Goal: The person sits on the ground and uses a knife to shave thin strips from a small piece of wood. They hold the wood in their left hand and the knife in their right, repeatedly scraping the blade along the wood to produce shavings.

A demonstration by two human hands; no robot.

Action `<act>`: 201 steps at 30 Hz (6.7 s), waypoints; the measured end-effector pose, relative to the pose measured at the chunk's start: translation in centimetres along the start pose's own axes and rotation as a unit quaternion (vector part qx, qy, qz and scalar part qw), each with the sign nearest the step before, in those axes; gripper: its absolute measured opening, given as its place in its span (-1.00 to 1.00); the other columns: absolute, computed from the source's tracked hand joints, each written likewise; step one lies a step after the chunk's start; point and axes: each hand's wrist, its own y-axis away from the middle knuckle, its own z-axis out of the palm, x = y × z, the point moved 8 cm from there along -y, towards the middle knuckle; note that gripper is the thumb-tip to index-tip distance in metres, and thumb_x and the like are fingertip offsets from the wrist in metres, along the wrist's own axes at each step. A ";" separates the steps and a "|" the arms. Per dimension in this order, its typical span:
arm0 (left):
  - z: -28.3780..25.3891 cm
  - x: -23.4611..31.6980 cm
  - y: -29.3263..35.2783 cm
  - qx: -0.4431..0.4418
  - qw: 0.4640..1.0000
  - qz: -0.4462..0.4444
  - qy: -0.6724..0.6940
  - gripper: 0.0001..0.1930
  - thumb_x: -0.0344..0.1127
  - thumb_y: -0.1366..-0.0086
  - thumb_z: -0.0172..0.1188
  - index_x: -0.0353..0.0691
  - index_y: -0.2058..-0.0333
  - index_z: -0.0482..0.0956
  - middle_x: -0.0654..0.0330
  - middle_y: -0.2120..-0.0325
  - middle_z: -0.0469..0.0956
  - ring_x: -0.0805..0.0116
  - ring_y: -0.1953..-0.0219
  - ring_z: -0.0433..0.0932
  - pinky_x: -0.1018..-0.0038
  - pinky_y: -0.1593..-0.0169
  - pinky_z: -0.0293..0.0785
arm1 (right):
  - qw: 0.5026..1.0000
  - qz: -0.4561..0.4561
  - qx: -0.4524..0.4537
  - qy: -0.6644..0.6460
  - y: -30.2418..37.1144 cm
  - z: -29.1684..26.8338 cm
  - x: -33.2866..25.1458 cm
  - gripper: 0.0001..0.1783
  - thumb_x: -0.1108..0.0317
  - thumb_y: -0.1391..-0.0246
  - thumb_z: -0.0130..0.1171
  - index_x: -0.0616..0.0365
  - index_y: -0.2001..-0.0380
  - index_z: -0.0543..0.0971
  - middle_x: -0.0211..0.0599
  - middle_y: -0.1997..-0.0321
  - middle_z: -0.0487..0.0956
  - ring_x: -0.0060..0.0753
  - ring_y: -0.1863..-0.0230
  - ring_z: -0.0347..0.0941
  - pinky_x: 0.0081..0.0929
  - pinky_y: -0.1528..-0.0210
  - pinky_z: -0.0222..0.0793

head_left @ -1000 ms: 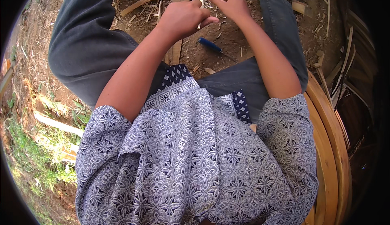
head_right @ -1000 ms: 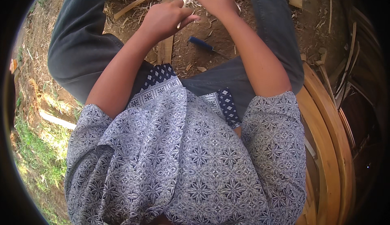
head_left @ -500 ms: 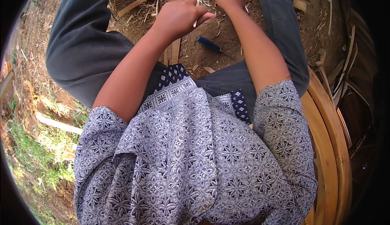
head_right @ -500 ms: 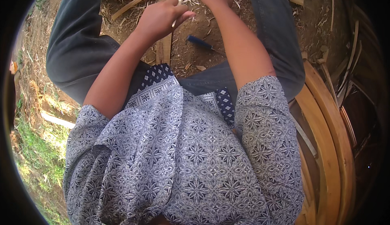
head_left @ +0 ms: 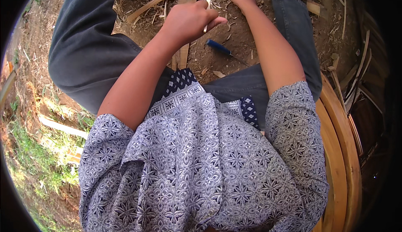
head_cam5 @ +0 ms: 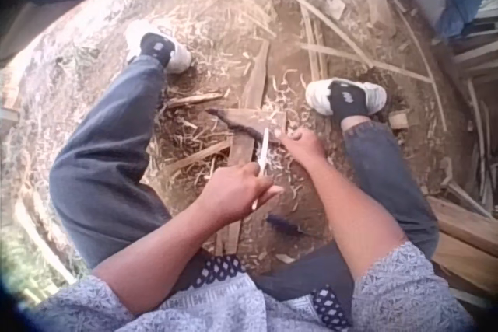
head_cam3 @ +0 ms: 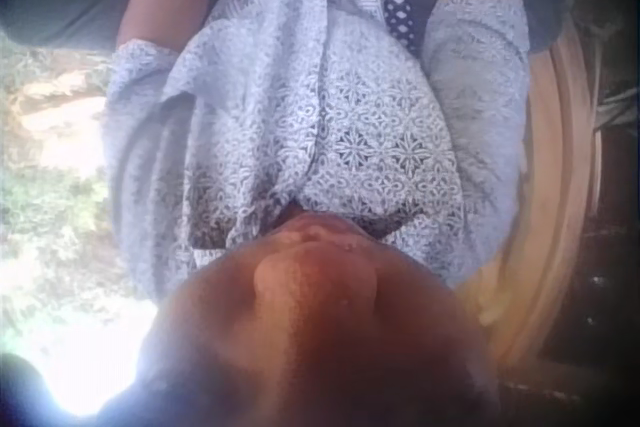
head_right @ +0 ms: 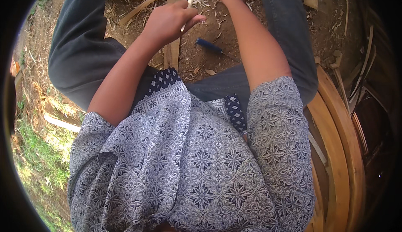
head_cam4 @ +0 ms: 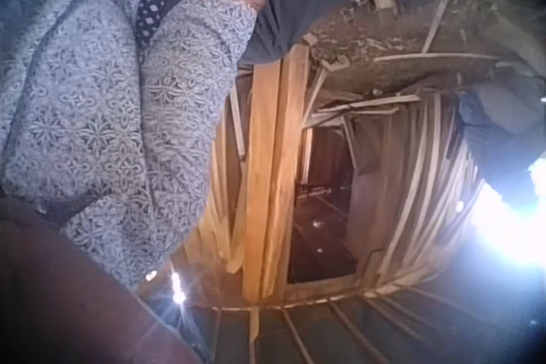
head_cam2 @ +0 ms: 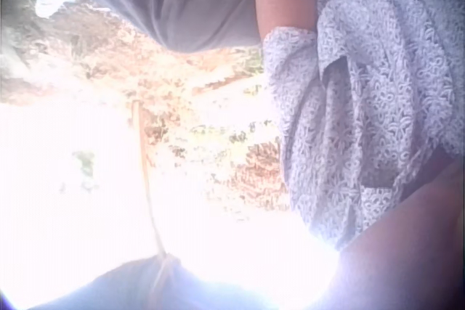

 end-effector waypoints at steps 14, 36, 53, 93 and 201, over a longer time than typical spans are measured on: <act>0.7 0.0 0.3 0.038 0.999 0.028 -0.026 -0.71 0.00 -0.45 0.13 -0.09 0.31 0.53 0.16 0.47 0.52 0.13 0.41 0.62 0.22 0.43 0.48 | 0.998 0.019 -0.047 -0.026 3.3 -0.6 -2.5 -0.39 -0.28 0.00 0.42 0.14 0.42 0.66 -0.15 0.41 0.71 -0.24 0.34 0.64 -0.25 0.20 0.52; 0.6 -0.9 0.2 0.019 0.999 -0.018 0.021 -0.71 -0.02 -0.50 0.07 -0.11 0.28 0.52 0.16 0.43 0.56 0.05 0.39 0.62 0.16 0.38 0.52 | 0.999 0.027 0.003 -0.034 2.0 1.1 -2.0 -0.40 -0.27 -0.03 0.39 0.14 0.45 0.64 -0.15 0.44 0.68 -0.18 0.38 0.62 -0.21 0.22 0.52; -0.9 -4.1 -0.1 0.125 0.965 -0.096 0.210 -0.68 -0.17 -0.57 0.02 -0.33 0.25 0.52 -0.05 0.52 0.49 -0.04 0.45 0.47 0.22 0.31 0.39 | 0.994 -0.036 -0.043 -0.098 6.4 0.3 -2.2 -0.36 -0.39 -0.05 0.33 0.03 0.47 0.58 -0.42 0.53 0.57 -0.48 0.47 0.51 -0.39 0.34 0.43; -8.2 -8.4 -0.5 0.255 0.896 -0.198 0.306 -0.84 -0.35 -0.38 0.35 -0.32 0.25 0.59 0.25 0.43 0.70 0.58 0.37 0.67 0.61 0.23 0.58 | 0.841 0.056 -0.137 -0.520 13.2 -0.1 -0.7 -0.74 0.37 -0.41 0.07 0.20 -0.07 0.37 -0.27 0.26 0.59 -0.51 0.34 0.56 -0.46 0.30 0.58; -5.9 2.5 -2.3 0.015 0.990 0.076 -0.117 -0.81 -0.31 -0.29 0.21 -0.19 0.41 0.37 0.11 0.60 0.48 0.05 0.56 0.58 0.19 0.48 0.51 | 0.964 -0.020 -0.027 -0.265 8.7 -0.4 -3.4 -0.44 -0.27 -0.13 0.31 0.05 0.25 0.61 -0.27 0.38 0.66 -0.31 0.36 0.60 -0.29 0.26 0.50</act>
